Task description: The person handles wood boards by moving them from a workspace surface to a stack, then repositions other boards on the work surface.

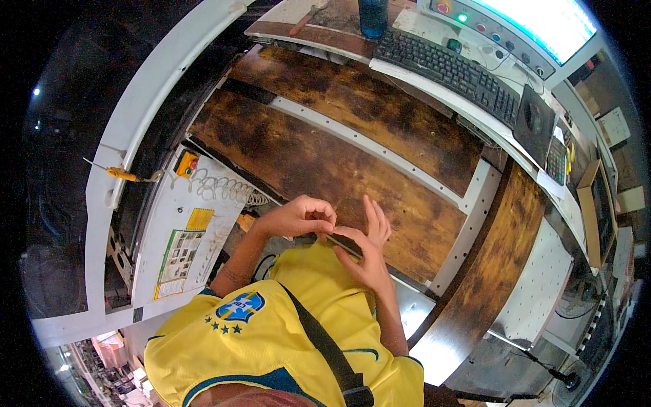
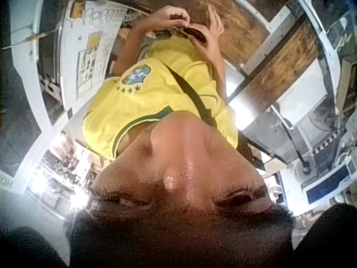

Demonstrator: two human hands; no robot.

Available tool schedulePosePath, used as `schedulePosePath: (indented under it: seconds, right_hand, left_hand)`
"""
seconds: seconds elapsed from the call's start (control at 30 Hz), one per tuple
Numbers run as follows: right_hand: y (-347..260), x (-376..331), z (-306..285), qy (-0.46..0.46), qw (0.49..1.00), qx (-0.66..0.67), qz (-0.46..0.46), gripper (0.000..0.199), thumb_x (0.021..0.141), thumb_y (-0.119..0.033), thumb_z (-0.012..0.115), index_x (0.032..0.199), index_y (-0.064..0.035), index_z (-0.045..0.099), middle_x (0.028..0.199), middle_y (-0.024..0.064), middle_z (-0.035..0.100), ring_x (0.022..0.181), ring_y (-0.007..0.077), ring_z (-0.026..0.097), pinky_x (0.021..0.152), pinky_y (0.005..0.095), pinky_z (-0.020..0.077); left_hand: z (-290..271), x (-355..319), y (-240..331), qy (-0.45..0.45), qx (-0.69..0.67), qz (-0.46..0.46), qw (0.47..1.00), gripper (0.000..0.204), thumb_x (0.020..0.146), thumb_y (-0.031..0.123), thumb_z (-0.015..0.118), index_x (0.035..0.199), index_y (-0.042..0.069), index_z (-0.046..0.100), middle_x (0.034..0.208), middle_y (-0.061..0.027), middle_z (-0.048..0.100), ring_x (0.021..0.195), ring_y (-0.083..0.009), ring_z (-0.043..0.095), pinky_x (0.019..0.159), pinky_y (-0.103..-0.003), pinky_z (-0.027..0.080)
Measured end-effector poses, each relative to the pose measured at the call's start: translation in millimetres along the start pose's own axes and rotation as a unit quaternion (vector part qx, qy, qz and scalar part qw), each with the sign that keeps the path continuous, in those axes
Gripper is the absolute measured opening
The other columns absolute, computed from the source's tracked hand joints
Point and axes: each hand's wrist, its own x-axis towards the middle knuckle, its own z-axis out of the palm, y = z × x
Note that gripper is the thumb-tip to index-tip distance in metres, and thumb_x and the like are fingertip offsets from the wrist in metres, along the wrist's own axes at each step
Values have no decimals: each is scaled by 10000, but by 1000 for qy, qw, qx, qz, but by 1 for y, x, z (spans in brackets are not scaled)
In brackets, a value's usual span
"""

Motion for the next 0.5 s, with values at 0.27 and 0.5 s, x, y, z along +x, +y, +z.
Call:
schedulePosePath:
  seconds: [0.27,0.5]
  right_hand:
    - [8,-5,6,16,998,46,32,326,858,-196,779,1183,-187,762,1721,220,241,1591,427,168,1239,569,97]
    - [20,-6,-1,56,998,30,30,213,857,-173,806,1048,-130,722,1576,178,495,1456,387,400,1183,524,241]
  left_hand:
    - [12,4,-19,-9,-48,4,999,170,1117,203,540,1076,38,557,927,-7,619,794,-77,642,732,-265,560]
    - [21,16,-27,3,-27,18,999,252,1151,303,434,1102,62,494,950,-32,591,826,-132,634,765,-315,559]
